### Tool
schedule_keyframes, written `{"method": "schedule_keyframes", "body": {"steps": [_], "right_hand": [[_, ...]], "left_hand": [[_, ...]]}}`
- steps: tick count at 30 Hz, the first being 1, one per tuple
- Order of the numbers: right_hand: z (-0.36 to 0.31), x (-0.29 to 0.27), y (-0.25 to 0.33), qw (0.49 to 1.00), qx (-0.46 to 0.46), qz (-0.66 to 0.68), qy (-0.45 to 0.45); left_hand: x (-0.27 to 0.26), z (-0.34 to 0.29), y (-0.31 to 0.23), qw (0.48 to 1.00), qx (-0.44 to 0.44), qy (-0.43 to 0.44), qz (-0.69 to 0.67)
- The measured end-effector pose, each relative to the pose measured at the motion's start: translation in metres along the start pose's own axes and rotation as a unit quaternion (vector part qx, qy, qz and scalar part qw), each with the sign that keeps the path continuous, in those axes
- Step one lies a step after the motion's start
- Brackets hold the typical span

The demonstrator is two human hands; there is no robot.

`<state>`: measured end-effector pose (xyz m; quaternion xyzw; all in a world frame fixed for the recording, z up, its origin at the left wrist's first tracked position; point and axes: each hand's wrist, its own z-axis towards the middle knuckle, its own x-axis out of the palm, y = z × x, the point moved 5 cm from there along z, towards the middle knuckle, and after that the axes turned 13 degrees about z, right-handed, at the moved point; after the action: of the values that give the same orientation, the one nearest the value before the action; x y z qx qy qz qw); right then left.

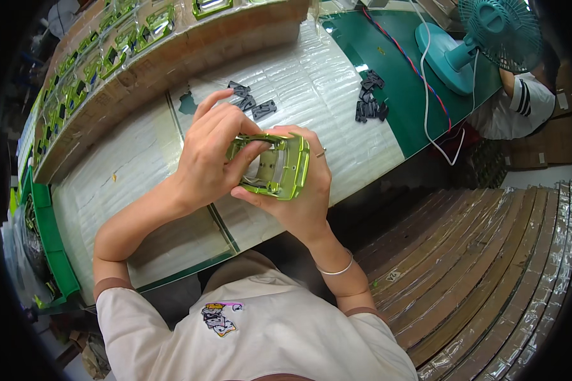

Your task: The person assembles small green toy cars by inserting black plastic components into the chassis. They pick up a car body, insert a part, and place the finished unit into a cardboard tray. The process is repeated continuously throughout the clip.

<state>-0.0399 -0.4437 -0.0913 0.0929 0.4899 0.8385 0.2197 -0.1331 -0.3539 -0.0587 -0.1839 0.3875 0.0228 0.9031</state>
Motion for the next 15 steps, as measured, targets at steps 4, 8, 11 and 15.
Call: {"method": "schedule_keyframes", "body": {"steps": [4, 8, 11, 15], "right_hand": [[0.0, 0.003, 0.0, 0.999, -0.03, 0.013, 0.028], [0.001, 0.009, -0.002, 0.998, 0.024, 0.039, 0.038], [0.002, 0.016, 0.0, 0.998, 0.043, -0.013, 0.054], [-0.008, 0.011, -0.008, 0.994, 0.1, 0.039, -0.002]], "left_hand": [[-0.005, 0.005, 0.005, 0.997, 0.048, 0.035, -0.045], [0.004, -0.008, 0.033, 0.959, -0.113, 0.004, -0.262], [0.015, -0.016, 0.037, 0.838, -0.196, -0.005, -0.51], [0.024, -0.021, 0.036, 0.716, -0.299, -0.017, -0.631]]}}
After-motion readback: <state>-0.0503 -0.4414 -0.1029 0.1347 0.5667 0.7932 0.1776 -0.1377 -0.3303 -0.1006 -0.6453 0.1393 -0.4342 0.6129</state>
